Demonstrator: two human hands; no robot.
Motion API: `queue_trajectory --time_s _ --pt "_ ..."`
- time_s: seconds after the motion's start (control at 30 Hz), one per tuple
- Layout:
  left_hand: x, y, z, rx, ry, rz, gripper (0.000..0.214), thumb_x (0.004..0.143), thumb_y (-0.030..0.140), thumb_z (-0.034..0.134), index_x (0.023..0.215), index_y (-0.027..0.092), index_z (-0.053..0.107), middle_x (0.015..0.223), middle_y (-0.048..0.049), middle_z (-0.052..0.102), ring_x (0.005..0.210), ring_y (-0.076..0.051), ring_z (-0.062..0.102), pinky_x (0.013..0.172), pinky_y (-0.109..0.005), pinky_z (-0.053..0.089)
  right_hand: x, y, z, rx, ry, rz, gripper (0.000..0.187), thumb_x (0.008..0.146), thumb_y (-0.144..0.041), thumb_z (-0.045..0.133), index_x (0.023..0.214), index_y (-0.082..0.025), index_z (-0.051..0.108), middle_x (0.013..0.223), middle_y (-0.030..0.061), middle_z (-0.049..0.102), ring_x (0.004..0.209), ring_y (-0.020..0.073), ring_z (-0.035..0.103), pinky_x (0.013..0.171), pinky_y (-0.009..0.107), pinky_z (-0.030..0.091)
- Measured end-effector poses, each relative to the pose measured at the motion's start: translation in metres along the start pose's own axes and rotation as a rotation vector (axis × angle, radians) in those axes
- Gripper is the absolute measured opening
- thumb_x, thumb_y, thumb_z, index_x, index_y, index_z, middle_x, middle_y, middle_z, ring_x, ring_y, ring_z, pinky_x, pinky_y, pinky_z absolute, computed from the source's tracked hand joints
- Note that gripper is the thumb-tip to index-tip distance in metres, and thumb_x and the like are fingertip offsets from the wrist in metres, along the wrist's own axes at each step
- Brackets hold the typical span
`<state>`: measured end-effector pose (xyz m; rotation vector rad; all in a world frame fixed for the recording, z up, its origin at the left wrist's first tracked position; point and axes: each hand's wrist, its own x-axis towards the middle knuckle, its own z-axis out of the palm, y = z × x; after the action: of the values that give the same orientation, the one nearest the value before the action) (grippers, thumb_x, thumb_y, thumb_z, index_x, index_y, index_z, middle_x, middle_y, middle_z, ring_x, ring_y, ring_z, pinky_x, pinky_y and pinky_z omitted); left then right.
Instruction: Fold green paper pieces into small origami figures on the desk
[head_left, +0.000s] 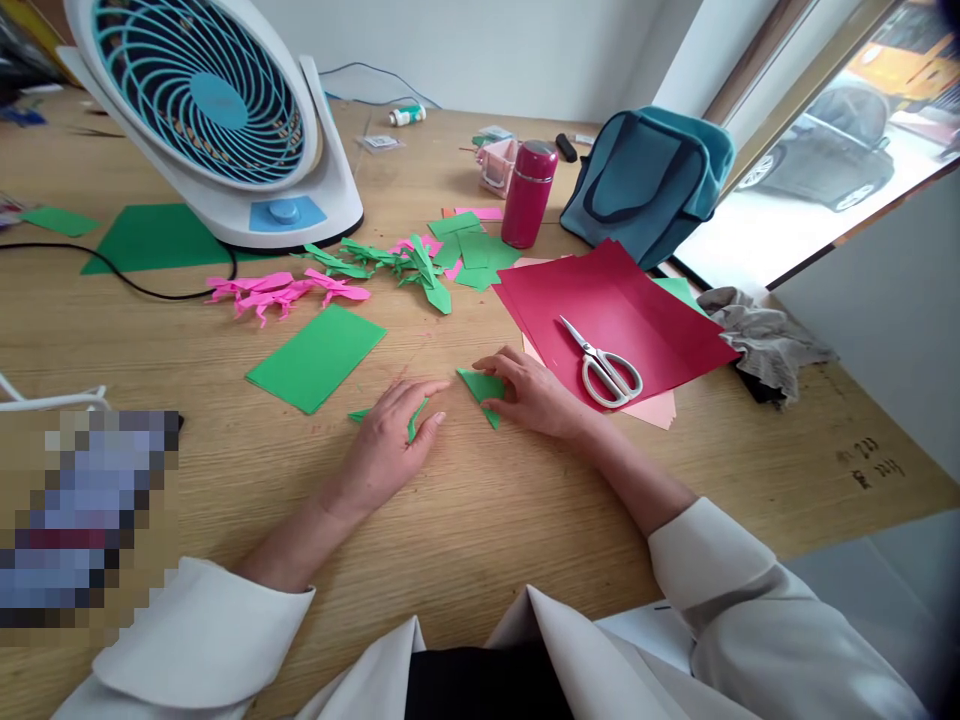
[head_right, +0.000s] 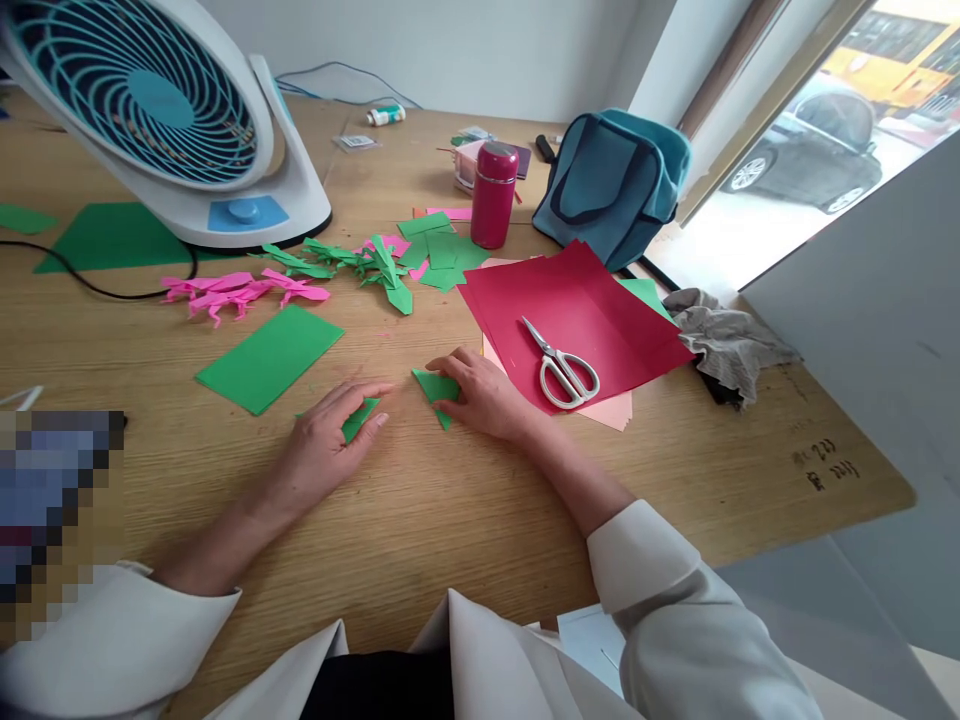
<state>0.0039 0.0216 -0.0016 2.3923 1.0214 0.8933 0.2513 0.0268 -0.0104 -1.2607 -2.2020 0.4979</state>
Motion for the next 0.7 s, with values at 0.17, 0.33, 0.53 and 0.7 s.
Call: queue_trajectory --time_s 0.17,0.33,0.53,0.7 --pt "0.008 -0.001 0.005 0.033 -0.028 -0.006 0.029 0.096 0.017 0.051 0.124 0.017 0.058 0.121 -0.0098 0.067 0.116 -0.024 0.062 0.101 -0.044 0.051 -0.009 -0.011 0.004 0.089 0.009 0.025 0.044 0.084 -0.018 0.071 0.125 -0.021 0.055 0.111 0.0083 0.059 0.093 0.0198 0.06 0.083 0.034 0.051" --pt "0.013 -0.004 0.018 0.135 -0.072 0.058 0.033 0.094 0.016 0.057 0.127 0.014 0.057 0.121 -0.012 0.067 0.115 -0.028 0.059 0.1 -0.046 0.049 -0.016 -0.019 0.007 0.147 -0.017 0.012 0.043 0.085 -0.012 0.067 0.126 -0.02 0.056 0.107 0.006 0.059 0.089 0.0171 0.059 0.081 0.03 0.05" --pt "0.008 0.0 0.02 0.205 -0.104 0.053 0.021 0.093 0.016 0.059 0.114 0.016 0.063 0.106 -0.0088 0.067 0.104 -0.027 0.059 0.092 -0.042 0.047 -0.018 -0.023 0.007 0.108 -0.04 -0.015 0.025 0.089 -0.01 0.062 0.114 -0.018 0.064 0.094 0.004 0.059 0.083 0.016 0.058 0.074 0.027 0.046" --pt "0.007 0.006 0.02 0.222 -0.149 0.01 0.002 0.092 0.021 0.062 0.091 0.019 0.062 0.093 -0.0056 0.065 0.094 -0.025 0.058 0.084 -0.039 0.045 -0.019 -0.022 -0.001 0.145 -0.089 -0.058 0.017 0.091 -0.008 0.059 0.102 -0.016 0.068 0.089 0.0033 0.06 0.08 0.0144 0.058 0.071 0.024 0.045"
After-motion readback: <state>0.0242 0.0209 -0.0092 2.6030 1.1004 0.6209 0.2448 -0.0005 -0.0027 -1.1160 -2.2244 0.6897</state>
